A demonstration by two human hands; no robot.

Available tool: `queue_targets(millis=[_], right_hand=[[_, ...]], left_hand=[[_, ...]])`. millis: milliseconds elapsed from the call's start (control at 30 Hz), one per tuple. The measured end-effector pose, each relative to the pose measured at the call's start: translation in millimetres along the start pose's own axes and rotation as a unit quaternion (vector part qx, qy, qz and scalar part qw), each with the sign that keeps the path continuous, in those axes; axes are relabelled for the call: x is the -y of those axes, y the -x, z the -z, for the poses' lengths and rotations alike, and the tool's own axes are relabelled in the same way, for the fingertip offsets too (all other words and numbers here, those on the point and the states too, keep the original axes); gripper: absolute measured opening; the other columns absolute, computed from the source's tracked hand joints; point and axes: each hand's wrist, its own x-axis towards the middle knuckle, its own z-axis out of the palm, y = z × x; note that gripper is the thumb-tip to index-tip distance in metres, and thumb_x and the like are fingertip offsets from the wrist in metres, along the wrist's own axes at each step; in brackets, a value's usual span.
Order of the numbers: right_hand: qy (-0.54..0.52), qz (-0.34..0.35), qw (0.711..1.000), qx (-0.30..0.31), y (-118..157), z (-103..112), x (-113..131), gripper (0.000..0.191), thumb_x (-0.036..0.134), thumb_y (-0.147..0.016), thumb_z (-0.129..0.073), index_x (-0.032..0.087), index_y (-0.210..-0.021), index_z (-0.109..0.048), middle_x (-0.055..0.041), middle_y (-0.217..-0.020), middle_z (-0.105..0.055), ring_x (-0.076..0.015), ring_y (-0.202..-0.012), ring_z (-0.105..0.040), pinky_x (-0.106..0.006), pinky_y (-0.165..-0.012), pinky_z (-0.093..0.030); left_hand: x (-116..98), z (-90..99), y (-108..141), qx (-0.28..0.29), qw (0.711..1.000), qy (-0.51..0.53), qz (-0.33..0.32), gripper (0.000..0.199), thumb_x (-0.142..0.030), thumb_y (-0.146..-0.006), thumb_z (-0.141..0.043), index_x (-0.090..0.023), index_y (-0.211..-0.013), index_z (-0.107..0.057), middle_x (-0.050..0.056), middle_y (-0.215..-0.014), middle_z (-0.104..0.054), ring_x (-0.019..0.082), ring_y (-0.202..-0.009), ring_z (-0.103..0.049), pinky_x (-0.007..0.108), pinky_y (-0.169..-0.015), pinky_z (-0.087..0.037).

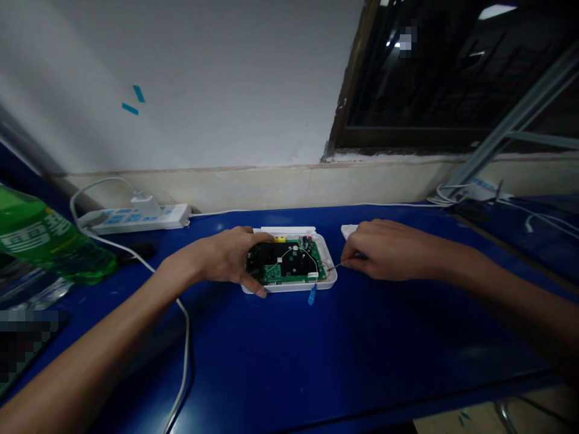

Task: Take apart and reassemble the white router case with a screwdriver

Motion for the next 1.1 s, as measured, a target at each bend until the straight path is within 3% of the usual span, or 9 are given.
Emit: queue_targets(millis=[167, 367, 467, 567, 767, 867, 1000, 1100], right_hand=[[0.072, 0.004, 0.997, 0.03, -14.1, 2.4, 10.8, 0.019, 0.019, -0.077, -0.057, 0.021, -0.063, -0.07, -0.0061, -0.066, -0.069, -0.0204, -0.061, -0.06, -0.032, -0.054, -0.026], [-0.162, 0.047, 0.983, 0.075, -11.7, -15.6, -21.1, 0.024, 0.031, -0.09, -0.056, 0.024, -0.087, -0.079, -0.0013, -0.08, -0.077, -0.0181, -0.068, -0.065, -0.03, -0.062, -0.039], [-0.266, 0.042, 0.961, 0.063, -7.3, -29.4, -33.1, 0.026, 0.034, -0.091, -0.057, 0.022, -0.094, -0.079, -0.002, -0.09, -0.078, -0.02, -0.08, -0.069, -0.03, -0.071, -0.045], [-0.298, 0.032, 0.953, 0.044, -3.0, -36.2, -35.1, 0.028, 0.039, -0.09, -0.058, 0.023, -0.099, -0.079, -0.0028, -0.096, -0.078, -0.0215, -0.083, -0.069, -0.031, -0.073, -0.047], [-0.177, 0.017, 0.983, 0.042, 14.1, -7.1, -33.1, 0.024, 0.038, -0.089, -0.058, 0.027, -0.087, -0.08, -0.001, -0.082, -0.077, -0.0193, -0.069, -0.067, -0.03, -0.065, -0.043], [-0.114, -0.021, 0.993, 0.017, 17.0, 4.1, -35.0, 0.024, 0.039, -0.089, -0.058, 0.027, -0.086, -0.078, -0.0016, -0.079, -0.076, -0.0187, -0.067, -0.066, -0.029, -0.06, -0.041], [-0.066, -0.162, 0.978, -0.114, 1.7, -17.0, -33.5, 0.026, 0.037, -0.091, -0.055, 0.022, -0.092, -0.076, -0.0062, -0.083, -0.076, -0.021, -0.072, -0.067, -0.031, -0.063, -0.042], [-0.06, -0.203, 0.969, -0.127, -15.7, -47.1, -26.7, 0.024, 0.034, -0.089, -0.058, 0.017, -0.098, -0.074, -0.0103, -0.086, -0.075, -0.0224, -0.072, -0.067, -0.033, -0.065, -0.044]], left_hand=[[-0.6, -0.4, -0.1, 0.0, 1.0, -0.005, -0.002, 0.101, -0.067, -0.057, -0.083, -0.034, -0.144, -0.044, 0.009, -0.123, -0.06, 0.031, -0.111, -0.057, 0.039, -0.09, -0.044], [-1.2, -1.7, -0.3, 0.004, 1.0, -0.012, 0.022, 0.104, -0.069, -0.054, -0.083, -0.037, -0.145, -0.042, 0.009, -0.126, -0.058, 0.033, -0.111, -0.057, 0.04, -0.089, -0.044], [-1.8, -0.3, 0.1, 0.009, 1.0, -0.013, 0.024, 0.105, -0.069, -0.055, -0.083, -0.036, -0.146, -0.041, 0.009, -0.128, -0.057, 0.032, -0.112, -0.057, 0.039, -0.09, -0.044], [0.0, 1.6, 0.6, 0.016, 1.0, -0.009, 0.014, 0.102, -0.071, -0.06, -0.079, -0.034, -0.146, -0.04, 0.009, -0.133, -0.056, 0.032, -0.116, -0.055, 0.039, -0.093, -0.044], [6.1, 2.5, 0.4, -0.004, 0.998, -0.061, -0.009, 0.089, -0.075, -0.071, -0.068, -0.031, -0.146, -0.043, 0.012, -0.133, -0.056, 0.033, -0.114, -0.058, 0.043, -0.094, -0.046], [3.0, 4.4, 0.4, -0.021, 0.995, -0.092, -0.035, 0.085, -0.072, -0.073, -0.067, -0.031, -0.144, -0.046, 0.013, -0.133, -0.057, 0.034, -0.115, -0.058, 0.045, -0.094, -0.046], [-2.8, 8.1, 0.9, -0.036, 0.993, -0.088, -0.066, 0.075, -0.068, -0.079, -0.065, -0.028, -0.141, -0.05, 0.012, -0.129, -0.059, 0.031, -0.113, -0.059, 0.042, -0.095, -0.048], [-3.4, 8.3, 1.8, -0.035, 0.994, -0.087, -0.062, 0.076, -0.07, -0.077, -0.066, -0.028, -0.14, -0.051, 0.011, -0.131, -0.057, 0.031, -0.115, -0.057, 0.042, -0.097, -0.047]])
